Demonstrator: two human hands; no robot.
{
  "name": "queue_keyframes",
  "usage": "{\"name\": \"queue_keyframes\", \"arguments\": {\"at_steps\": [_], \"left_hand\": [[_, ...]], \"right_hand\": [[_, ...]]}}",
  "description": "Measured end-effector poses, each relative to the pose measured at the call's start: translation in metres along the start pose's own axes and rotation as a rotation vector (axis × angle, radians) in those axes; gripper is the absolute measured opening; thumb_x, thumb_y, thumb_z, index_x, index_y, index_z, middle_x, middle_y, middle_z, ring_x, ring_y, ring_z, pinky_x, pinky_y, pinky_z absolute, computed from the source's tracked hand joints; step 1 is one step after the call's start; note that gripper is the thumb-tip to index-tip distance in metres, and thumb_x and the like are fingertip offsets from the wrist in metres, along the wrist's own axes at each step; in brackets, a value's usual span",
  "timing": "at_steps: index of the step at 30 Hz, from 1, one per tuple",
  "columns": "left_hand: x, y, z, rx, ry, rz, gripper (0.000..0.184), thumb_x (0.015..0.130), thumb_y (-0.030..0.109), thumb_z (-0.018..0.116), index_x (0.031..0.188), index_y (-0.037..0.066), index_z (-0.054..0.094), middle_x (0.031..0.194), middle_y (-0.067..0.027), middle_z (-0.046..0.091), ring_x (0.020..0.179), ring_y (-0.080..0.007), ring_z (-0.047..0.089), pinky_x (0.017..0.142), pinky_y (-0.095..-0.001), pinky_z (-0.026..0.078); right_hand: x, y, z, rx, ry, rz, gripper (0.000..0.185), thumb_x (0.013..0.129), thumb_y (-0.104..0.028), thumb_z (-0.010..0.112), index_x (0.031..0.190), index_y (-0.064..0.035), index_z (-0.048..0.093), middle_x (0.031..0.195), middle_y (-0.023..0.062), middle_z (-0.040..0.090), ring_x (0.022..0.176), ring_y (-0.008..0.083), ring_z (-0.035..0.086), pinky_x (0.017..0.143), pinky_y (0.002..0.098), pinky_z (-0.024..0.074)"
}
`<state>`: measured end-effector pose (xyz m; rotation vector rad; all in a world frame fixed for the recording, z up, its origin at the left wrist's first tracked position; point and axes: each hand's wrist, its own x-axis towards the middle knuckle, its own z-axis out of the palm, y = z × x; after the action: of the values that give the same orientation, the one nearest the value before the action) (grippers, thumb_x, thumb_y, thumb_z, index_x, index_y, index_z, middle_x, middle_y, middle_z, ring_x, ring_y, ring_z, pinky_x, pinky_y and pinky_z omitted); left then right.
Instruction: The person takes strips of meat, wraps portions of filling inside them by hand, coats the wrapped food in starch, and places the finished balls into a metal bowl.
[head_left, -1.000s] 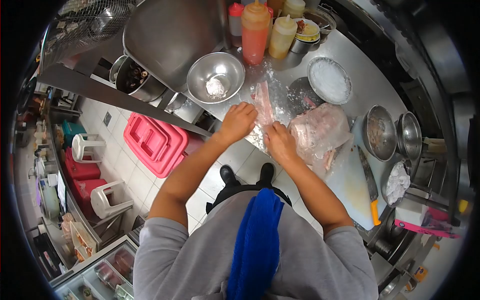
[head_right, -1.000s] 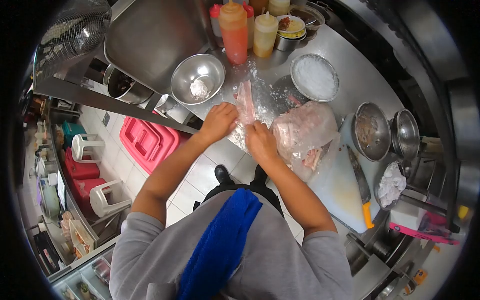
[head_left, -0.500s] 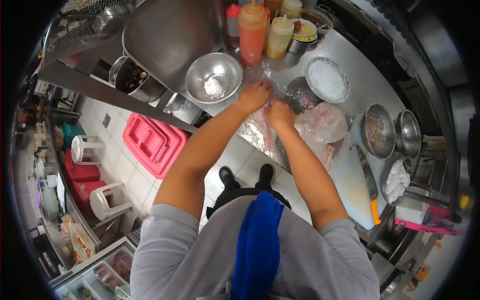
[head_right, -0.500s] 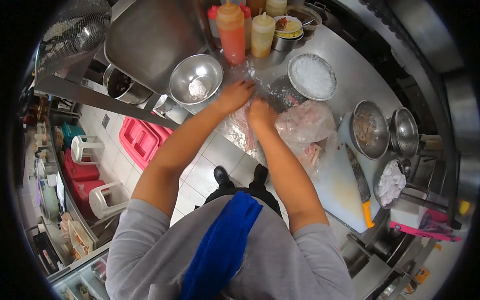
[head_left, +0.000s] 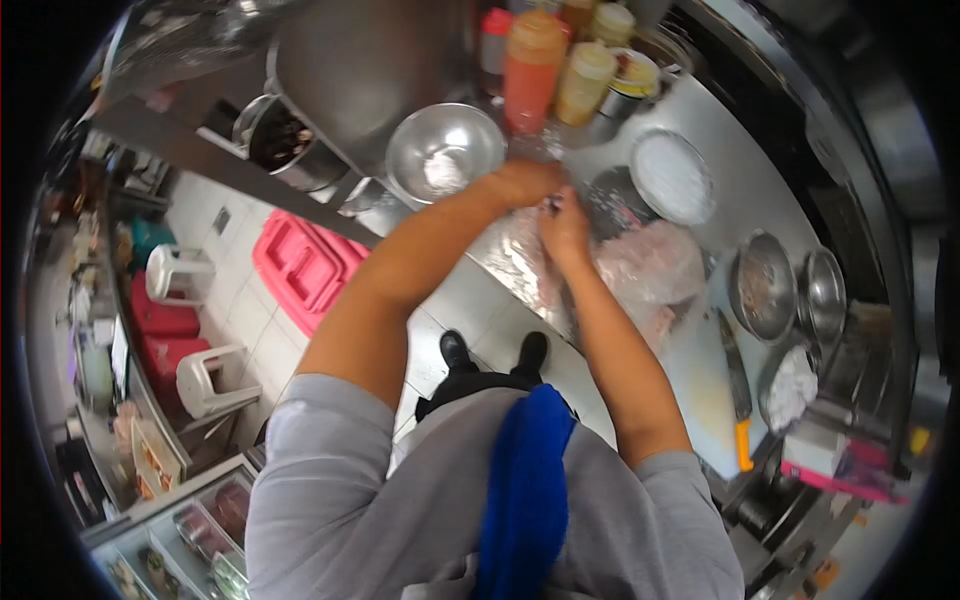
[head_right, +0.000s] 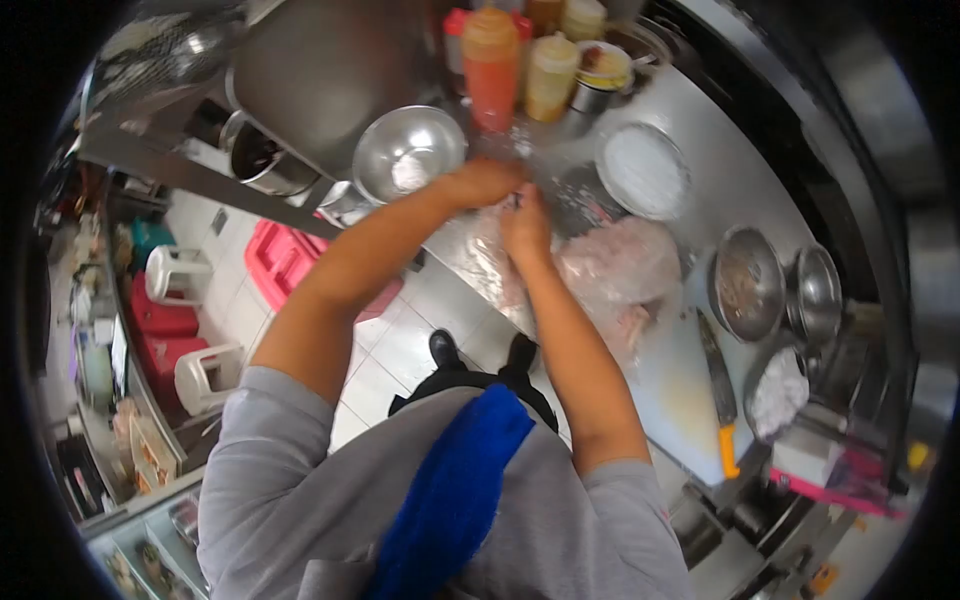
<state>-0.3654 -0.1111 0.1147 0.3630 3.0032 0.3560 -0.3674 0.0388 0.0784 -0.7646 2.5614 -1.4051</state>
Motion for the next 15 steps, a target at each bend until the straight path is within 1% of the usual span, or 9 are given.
{"name": "queue_keyframes", "arguments": {"at_steps": [2, 3, 4, 6, 7, 8, 10, 14, 15], "left_hand": [[0.006, -0.008, 0.009, -0.064, 0.006, -0.036, 0.031, 0.083, 0.024, 0.06, 0.108, 0.006, 0.061, 0.111, -0.0151, 0.061, 0.099, -0.0332, 0.063, 0.079, -0.0448, 0.053], [0.006, -0.005, 0.01, -0.043, 0.041, -0.041, 0.03, 0.083, 0.024, 0.059, 0.107, 0.006, 0.061, 0.109, -0.0152, 0.062, 0.098, -0.0333, 0.063, 0.079, -0.0446, 0.053], [0.009, -0.005, 0.018, -0.017, 0.074, -0.041, 0.029, 0.083, 0.023, 0.058, 0.107, 0.006, 0.062, 0.107, -0.0153, 0.062, 0.097, -0.0333, 0.064, 0.079, -0.0445, 0.053], [0.006, -0.01, 0.023, 0.056, 0.127, -0.044, 0.028, 0.083, 0.022, 0.056, 0.106, 0.007, 0.063, 0.104, -0.0156, 0.064, 0.096, -0.0335, 0.064, 0.078, -0.0442, 0.053], [0.004, -0.013, 0.021, 0.091, 0.144, -0.039, 0.028, 0.083, 0.021, 0.055, 0.105, 0.007, 0.063, 0.102, -0.0157, 0.064, 0.095, -0.0336, 0.065, 0.078, -0.0441, 0.053], [0.004, -0.015, 0.021, 0.113, 0.159, -0.028, 0.028, 0.083, 0.02, 0.054, 0.105, 0.007, 0.064, 0.101, -0.0158, 0.065, 0.094, -0.0336, 0.065, 0.078, -0.0439, 0.053], [0.007, -0.02, 0.024, 0.115, 0.169, -0.009, 0.027, 0.082, 0.019, 0.052, 0.104, 0.007, 0.065, 0.098, -0.016, 0.066, 0.092, -0.0338, 0.066, 0.077, -0.0437, 0.054], [0.009, -0.006, 0.01, 0.033, 0.111, -0.06, 0.024, 0.084, 0.018, 0.051, 0.1, 0.005, 0.063, 0.105, -0.0162, 0.062, 0.095, -0.0355, 0.064, 0.08, -0.0455, 0.053], [0.01, -0.006, 0.01, 0.031, 0.092, -0.077, 0.024, 0.084, 0.018, 0.051, 0.1, 0.005, 0.064, 0.105, -0.0164, 0.062, 0.094, -0.0354, 0.064, 0.079, -0.0453, 0.053]], "right_hand": [[0.007, -0.016, -0.003, -0.192, -0.059, 0.229, 0.03, 0.087, -0.018, 0.058, 0.114, -0.006, 0.054, 0.102, 0.0179, 0.064, 0.097, 0.036, 0.062, 0.084, 0.0403, 0.0489], [0.014, 0.022, 0.008, -0.006, -0.083, -0.002, 0.027, 0.088, -0.021, 0.057, 0.111, -0.0067, 0.057, 0.108, 0.0145, 0.065, 0.099, 0.0331, 0.062, 0.085, 0.0387, 0.0487], [0.021, 0.052, 0.025, -0.083, -0.097, 0.079, 0.025, 0.087, -0.02, 0.058, 0.108, -0.007, 0.059, 0.112, 0.0127, 0.064, 0.101, 0.0299, 0.062, 0.087, 0.0368, 0.0484], [0.028, 0.041, 0.012, -0.242, -0.255, 0.064, 0.039, 0.084, -0.029, 0.063, 0.11, -0.0005, 0.06, 0.104, 0.0159, 0.066, 0.091, 0.0327, 0.064, 0.083, 0.0397, 0.05], [0.036, 0.08, 0.025, -0.058, -0.164, -0.153, 0.029, 0.081, -0.027, 0.065, 0.092, -0.0001, 0.065, 0.089, 0.0149, 0.069, 0.078, 0.0274, 0.065, 0.071, 0.0384, 0.0491], [0.036, 0.043, 0.009, -0.179, -0.427, 0.157, 0.031, 0.081, -0.027, 0.064, 0.099, -0.0014, 0.065, 0.087, 0.0165, 0.069, 0.076, 0.0281, 0.065, 0.07, 0.0378, 0.05], [0.022, 0.008, -0.007, -0.067, -0.361, 0.121, 0.028, 0.077, -0.024, 0.069, 0.089, 0.0006, 0.063, 0.081, 0.016, 0.067, 0.071, 0.0266, 0.062, 0.067, 0.0386, 0.0473], [0.01, 0.004, -0.018, -0.24, -0.255, 0.138, 0.028, 0.077, -0.023, 0.068, 0.09, -0.0001, 0.059, 0.08, 0.0168, 0.066, 0.072, 0.0283, 0.062, 0.069, 0.0392, 0.0474], [0.005, 0.003, -0.019, -0.232, -0.185, 0.079, 0.028, 0.078, -0.021, 0.068, 0.093, -0.0008, 0.057, 0.081, 0.0173, 0.065, 0.074, 0.0308, 0.062, 0.071, 0.0403, 0.0474]]}}
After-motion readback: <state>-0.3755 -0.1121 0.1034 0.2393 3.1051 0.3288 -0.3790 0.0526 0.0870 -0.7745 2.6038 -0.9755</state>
